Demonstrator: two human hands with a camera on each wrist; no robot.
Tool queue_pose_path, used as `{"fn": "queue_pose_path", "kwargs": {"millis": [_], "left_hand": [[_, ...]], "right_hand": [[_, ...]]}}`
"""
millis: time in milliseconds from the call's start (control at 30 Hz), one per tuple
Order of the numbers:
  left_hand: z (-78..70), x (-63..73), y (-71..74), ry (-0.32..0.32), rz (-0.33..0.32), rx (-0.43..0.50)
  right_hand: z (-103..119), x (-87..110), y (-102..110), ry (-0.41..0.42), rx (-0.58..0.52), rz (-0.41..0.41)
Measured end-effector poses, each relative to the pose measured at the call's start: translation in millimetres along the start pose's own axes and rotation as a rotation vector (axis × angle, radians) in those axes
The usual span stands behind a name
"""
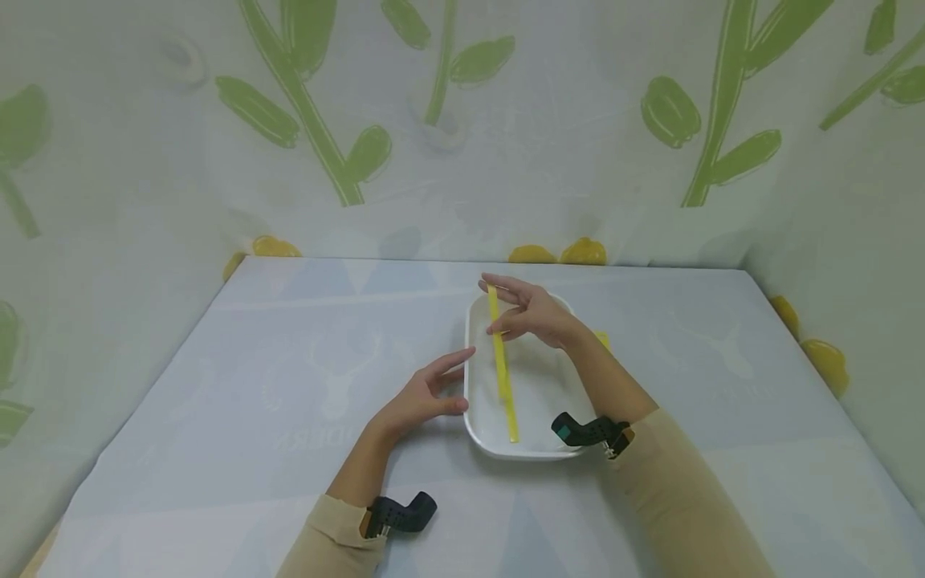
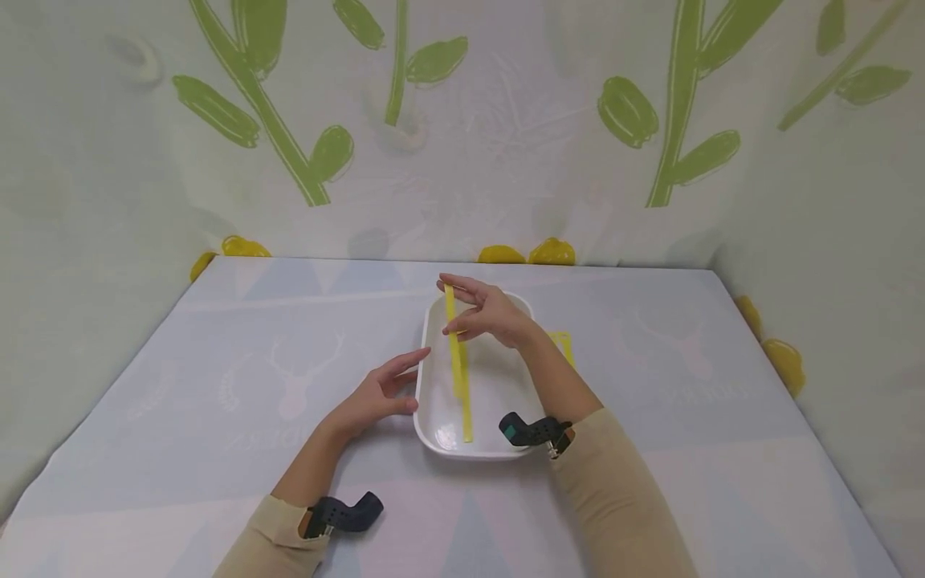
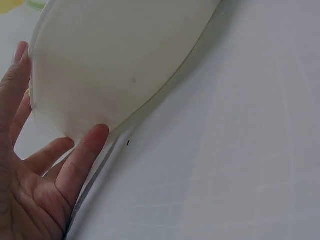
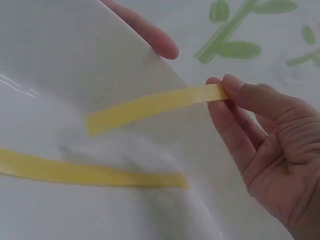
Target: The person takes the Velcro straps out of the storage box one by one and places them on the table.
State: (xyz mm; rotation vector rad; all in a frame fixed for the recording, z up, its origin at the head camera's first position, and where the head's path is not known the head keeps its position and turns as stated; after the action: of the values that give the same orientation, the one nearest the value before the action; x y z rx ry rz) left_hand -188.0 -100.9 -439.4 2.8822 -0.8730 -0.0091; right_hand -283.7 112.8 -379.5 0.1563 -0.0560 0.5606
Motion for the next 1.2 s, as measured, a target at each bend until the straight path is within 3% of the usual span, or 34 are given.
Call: {"fn": "queue_pose_path", "kwargs": {"millis": [500,967,1200], "left_hand": [[0.4,1.1,-4.2,-0.024,-0.009,0.009],[0.2,0.5,-2.7,-0.025,-0.023,-0.009],[-0.2,1.4,-2.0,-0.017,-0.025,-0.015]], "right_hand": [[8,9.7,10,0.130,-0.051,0.080],[47,25.2,27,0.199,-0.018,0.111],[57,30.7,38,0.198,0.055,0.080]]}}
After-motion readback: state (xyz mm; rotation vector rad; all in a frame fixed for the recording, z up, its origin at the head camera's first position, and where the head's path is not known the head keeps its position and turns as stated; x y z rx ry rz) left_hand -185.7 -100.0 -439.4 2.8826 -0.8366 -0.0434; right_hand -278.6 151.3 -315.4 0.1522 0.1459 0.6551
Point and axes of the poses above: each hand's wrist, its own x-axis away from the middle knuckle, its own y-axis out of the back of the hand, z = x × y, the point moved 2 cm from there along -x, towards the middle knuckle, and after that the axes turned 2 degrees about -x, right-handed, at the moved point
